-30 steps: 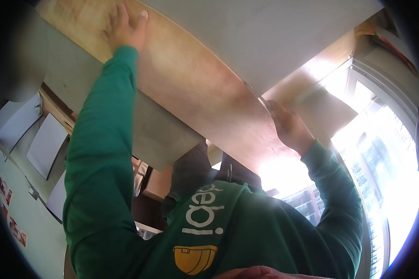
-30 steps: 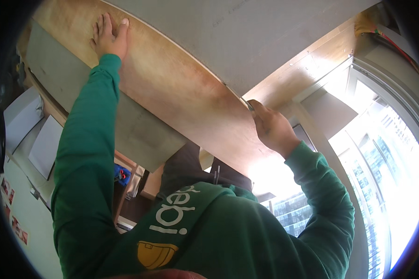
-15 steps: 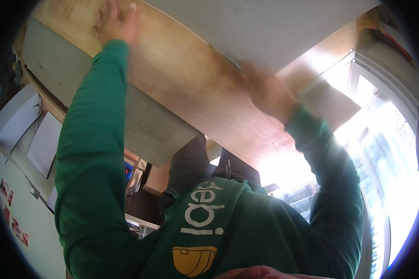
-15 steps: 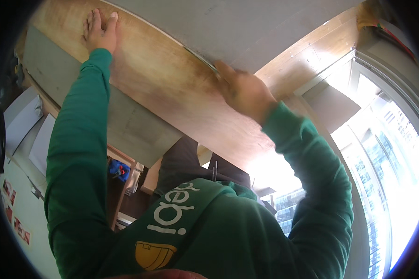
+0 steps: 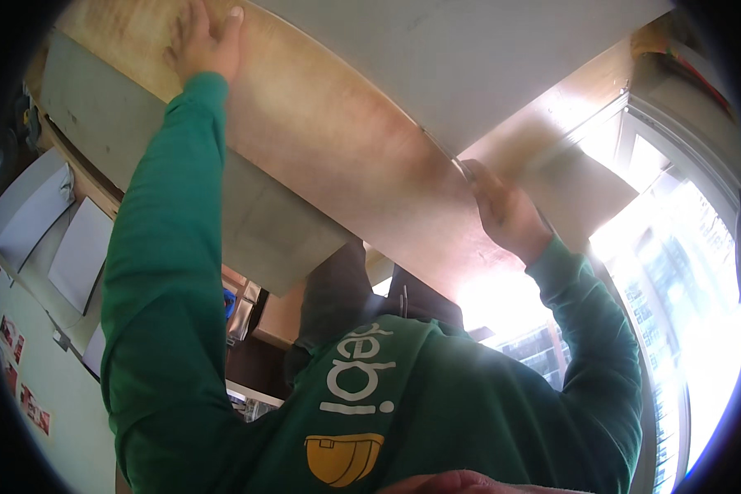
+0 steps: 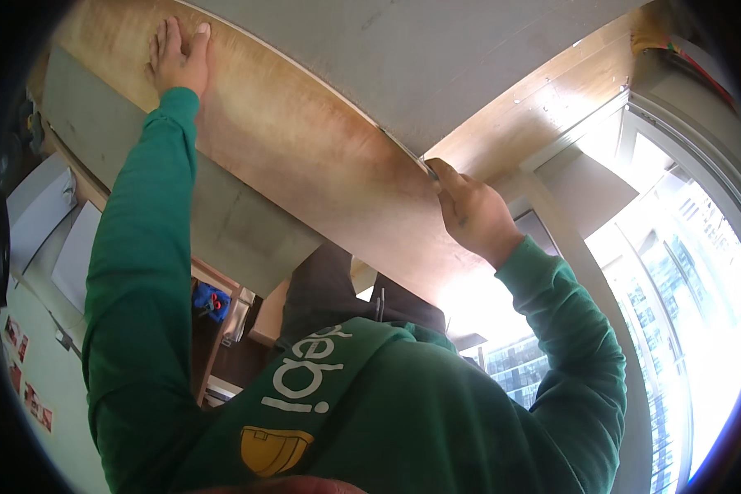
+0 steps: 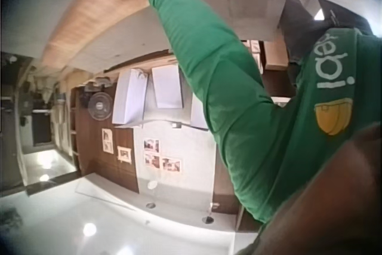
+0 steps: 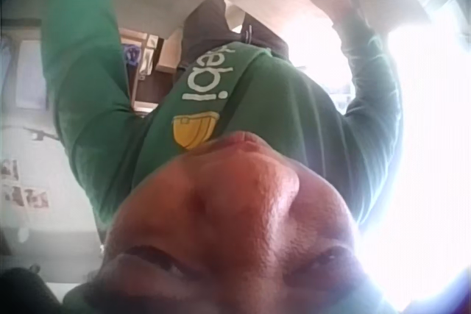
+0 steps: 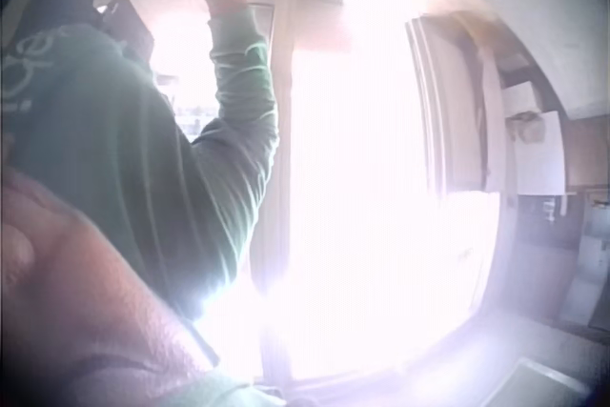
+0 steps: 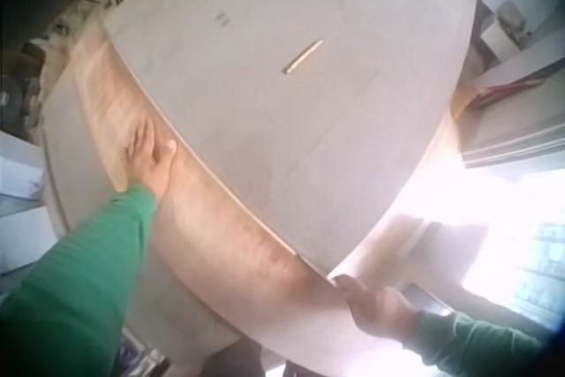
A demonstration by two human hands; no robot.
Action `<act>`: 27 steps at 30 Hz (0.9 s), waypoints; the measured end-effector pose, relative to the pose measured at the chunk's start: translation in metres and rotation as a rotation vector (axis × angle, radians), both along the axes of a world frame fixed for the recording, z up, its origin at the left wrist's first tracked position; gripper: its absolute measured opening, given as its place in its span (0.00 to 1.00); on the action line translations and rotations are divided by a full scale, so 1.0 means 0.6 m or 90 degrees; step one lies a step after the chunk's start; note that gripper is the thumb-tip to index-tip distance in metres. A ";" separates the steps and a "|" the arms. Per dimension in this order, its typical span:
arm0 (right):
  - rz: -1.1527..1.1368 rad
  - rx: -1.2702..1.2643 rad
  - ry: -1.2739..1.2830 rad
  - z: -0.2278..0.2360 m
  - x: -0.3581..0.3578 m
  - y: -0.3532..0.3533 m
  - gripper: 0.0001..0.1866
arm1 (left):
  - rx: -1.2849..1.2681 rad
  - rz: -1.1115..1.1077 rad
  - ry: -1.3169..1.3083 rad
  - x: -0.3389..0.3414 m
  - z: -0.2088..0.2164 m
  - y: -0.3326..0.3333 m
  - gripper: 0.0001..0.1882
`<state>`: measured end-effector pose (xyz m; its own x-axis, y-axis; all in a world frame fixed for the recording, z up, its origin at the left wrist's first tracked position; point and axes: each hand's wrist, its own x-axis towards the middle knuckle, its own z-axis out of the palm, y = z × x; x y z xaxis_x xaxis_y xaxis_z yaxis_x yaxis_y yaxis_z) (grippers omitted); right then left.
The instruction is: The person applies adhesive strips to a long board and then positions a large panel over it.
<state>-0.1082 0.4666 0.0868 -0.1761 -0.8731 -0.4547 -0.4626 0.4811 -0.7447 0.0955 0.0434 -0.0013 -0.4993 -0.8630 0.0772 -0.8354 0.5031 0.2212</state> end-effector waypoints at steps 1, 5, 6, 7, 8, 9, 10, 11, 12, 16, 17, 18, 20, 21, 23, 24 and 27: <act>-0.012 0.013 -0.006 0.003 0.002 0.007 0.17 | 0.000 0.001 0.000 0.002 -0.001 0.002 0.44; -0.214 0.035 -0.119 0.009 0.000 0.030 0.13 | 0.012 0.012 -0.003 -0.002 0.002 0.004 0.43; -0.212 0.033 -0.120 0.011 -0.003 0.026 0.13 | 0.017 0.012 0.004 -0.003 0.003 0.003 0.43; -0.232 0.080 -0.106 0.014 -0.008 0.019 0.12 | 0.015 0.013 0.004 -0.002 0.002 0.004 0.43; -0.253 0.122 -0.090 0.019 -0.011 0.011 0.11 | 0.006 0.014 -0.001 -0.002 0.002 0.003 0.43; -0.253 0.115 -0.087 0.015 -0.011 0.014 0.11 | -0.003 0.014 -0.005 -0.002 0.002 0.004 0.43; -0.269 0.161 -0.100 0.006 -0.009 0.022 0.12 | -0.009 0.014 -0.001 -0.001 0.001 0.008 0.43; -0.284 0.201 -0.115 -0.009 -0.008 0.027 0.13 | -0.006 0.015 -0.025 -0.003 0.000 0.009 0.44; -0.280 0.179 -0.114 -0.019 -0.006 0.031 0.13 | -0.013 0.021 -0.047 -0.002 0.007 0.003 0.44; -0.396 0.122 -0.110 -0.020 0.033 0.063 0.11 | -0.042 0.043 -0.087 0.000 0.006 0.008 0.44; -0.465 0.165 -0.139 -0.016 0.042 0.067 0.12 | -0.041 0.039 -0.066 -0.001 0.006 0.008 0.43; -0.456 0.146 -0.139 -0.013 0.047 0.077 0.12 | -0.039 0.036 -0.043 -0.004 0.008 0.008 0.43; -0.386 0.241 -0.088 -0.016 0.053 0.094 0.13 | -0.049 0.041 -0.035 -0.005 0.016 0.007 0.42; -0.381 0.226 -0.088 -0.015 0.057 0.095 0.13 | -0.036 0.035 -0.034 -0.003 0.021 0.008 0.42; -0.422 0.277 -0.129 -0.013 0.065 0.094 0.17 | -0.015 0.051 0.016 0.002 0.036 0.002 0.41; -0.422 0.269 -0.127 -0.019 0.072 0.105 0.17 | 0.025 0.059 0.063 0.003 0.037 0.003 0.40; -0.424 0.159 -0.037 -0.020 0.091 0.114 0.19 | 0.023 0.237 0.277 0.035 0.046 0.011 0.39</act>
